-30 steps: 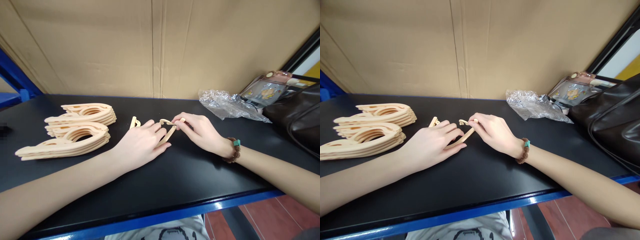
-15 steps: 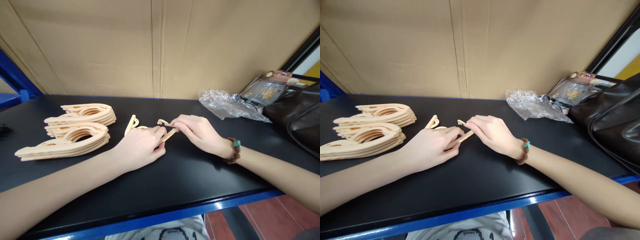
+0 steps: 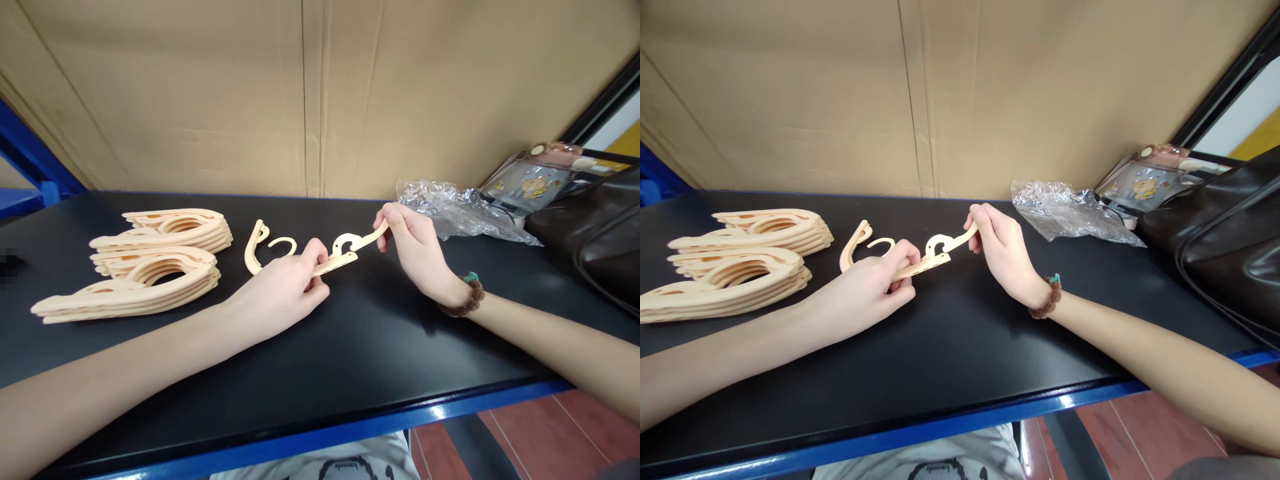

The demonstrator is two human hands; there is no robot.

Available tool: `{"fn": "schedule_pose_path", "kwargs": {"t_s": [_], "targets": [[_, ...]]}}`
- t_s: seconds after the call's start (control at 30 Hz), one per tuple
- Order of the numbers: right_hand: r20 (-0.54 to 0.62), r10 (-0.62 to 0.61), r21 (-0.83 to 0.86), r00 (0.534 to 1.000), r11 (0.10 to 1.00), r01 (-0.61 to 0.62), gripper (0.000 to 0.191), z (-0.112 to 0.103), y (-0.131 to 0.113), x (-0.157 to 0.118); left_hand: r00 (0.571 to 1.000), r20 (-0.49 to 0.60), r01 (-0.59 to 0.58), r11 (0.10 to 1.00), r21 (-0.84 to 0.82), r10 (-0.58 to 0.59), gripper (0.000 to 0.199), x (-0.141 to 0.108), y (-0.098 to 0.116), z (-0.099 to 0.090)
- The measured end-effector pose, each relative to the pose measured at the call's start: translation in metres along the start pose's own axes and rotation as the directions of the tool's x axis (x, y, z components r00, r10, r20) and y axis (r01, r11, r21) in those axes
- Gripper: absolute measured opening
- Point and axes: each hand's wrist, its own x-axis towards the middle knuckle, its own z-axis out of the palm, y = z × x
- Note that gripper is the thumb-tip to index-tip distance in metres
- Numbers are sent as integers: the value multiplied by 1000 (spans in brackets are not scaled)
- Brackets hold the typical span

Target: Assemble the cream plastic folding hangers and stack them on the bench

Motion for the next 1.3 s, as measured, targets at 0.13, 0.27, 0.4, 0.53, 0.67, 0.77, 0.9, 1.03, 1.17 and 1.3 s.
{"fn": "schedule_pose_path", "kwargs": {"t_s": [0.13,0.27,0.4,0.53,0.67,0.77,0.9,1.03,1.17,1.3], "targets": [[42,83,54,996,995,-85,41,1,6,3,999,-38,19,997,76,-16,25,0,-1,1],[143,125,52,982,990,-133,39,3,4,2,998,-44,-29,994,109,34,29,1,-5,3],[203,125,69,971,988,-142,35,4,6,2,997,-72,-16,992,124,25,28,1,-8,5],[270,95,64,958,991,-116,30,4,7,1,996,-93,20,990,140,-7,19,1,-6,4],[325,-18,-236,946,967,100,19,3,0,-3,997,-83,23,987,160,-10,12,1,-3,2],[374,-197,-497,906,783,375,23,1,-6,-7,997,-71,11,986,164,1,10,1,-3,2],[472,-290,-554,833,638,536,27,0,-9,-9,998,-62,-6,987,164,16,9,1,-3,3],[607,-225,-443,762,700,560,30,0,-8,-8,997,-70,-10,982,187,24,8,1,-3,4],[659,-231,-350,716,748,564,33,0,-9,-5,998,-57,-14,987,163,23,7,1,-4,4],[682,-221,-315,697,771,554,29,1,-10,-7,997,-64,-31,991,134,40,6,1,-6,5]]}}
